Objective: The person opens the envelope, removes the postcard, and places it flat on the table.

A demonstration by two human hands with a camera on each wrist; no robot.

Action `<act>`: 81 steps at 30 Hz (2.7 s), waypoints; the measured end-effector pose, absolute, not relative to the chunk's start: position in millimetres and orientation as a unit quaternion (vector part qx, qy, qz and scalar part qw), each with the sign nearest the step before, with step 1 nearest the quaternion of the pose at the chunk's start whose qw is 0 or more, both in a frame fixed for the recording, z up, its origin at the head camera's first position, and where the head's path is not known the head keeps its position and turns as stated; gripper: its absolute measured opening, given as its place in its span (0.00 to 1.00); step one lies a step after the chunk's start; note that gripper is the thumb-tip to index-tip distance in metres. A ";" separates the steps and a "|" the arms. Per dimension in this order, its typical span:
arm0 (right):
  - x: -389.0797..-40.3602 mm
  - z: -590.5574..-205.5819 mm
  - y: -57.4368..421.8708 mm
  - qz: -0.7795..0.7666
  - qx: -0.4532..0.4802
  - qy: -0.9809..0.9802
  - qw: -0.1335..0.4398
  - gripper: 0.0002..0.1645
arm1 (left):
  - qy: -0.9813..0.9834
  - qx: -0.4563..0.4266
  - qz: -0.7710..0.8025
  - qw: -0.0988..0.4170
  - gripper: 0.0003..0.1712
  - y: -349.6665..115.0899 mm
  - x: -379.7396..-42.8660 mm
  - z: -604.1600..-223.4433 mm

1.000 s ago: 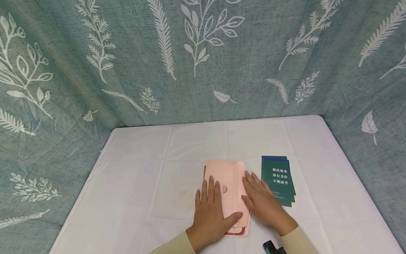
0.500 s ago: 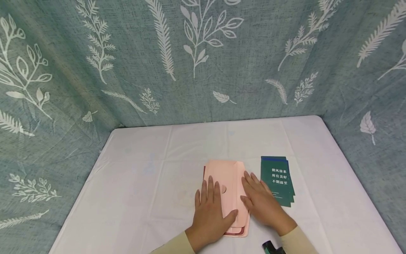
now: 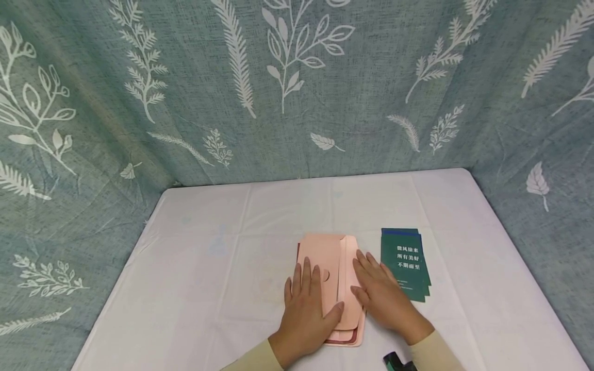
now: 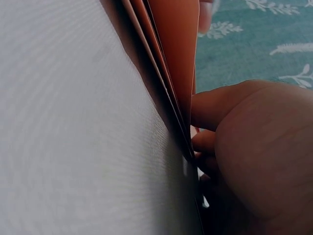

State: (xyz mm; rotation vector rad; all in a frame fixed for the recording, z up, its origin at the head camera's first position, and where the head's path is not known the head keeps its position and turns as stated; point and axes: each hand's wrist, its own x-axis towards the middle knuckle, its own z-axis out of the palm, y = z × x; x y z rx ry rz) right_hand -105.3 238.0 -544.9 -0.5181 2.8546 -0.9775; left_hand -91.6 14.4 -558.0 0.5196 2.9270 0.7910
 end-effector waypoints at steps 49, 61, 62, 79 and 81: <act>-155.4 -521.9 256.7 -0.749 0.043 0.608 0.259 0.41 | 0.950 0.170 0.259 0.033 0.54 13.1 -91.8 -557.3; -158.8 -526.7 246.1 -0.801 0.060 0.526 0.280 0.42 | 0.951 0.167 0.257 0.033 0.53 12.5 -92.2 -556.0; -158.8 -527.3 245.4 -0.801 0.061 0.526 0.279 0.42 | 0.951 0.168 0.256 0.032 0.53 12.4 -92.1 -556.0; -165.2 -535.3 216.7 -0.755 0.128 0.596 0.240 0.24 | 0.951 0.173 0.256 0.027 0.53 10.8 -92.2 -556.7; -165.7 -535.4 211.7 -0.747 0.139 0.607 0.231 0.23 | 0.951 0.174 0.256 0.024 0.53 10.6 -92.1 -556.9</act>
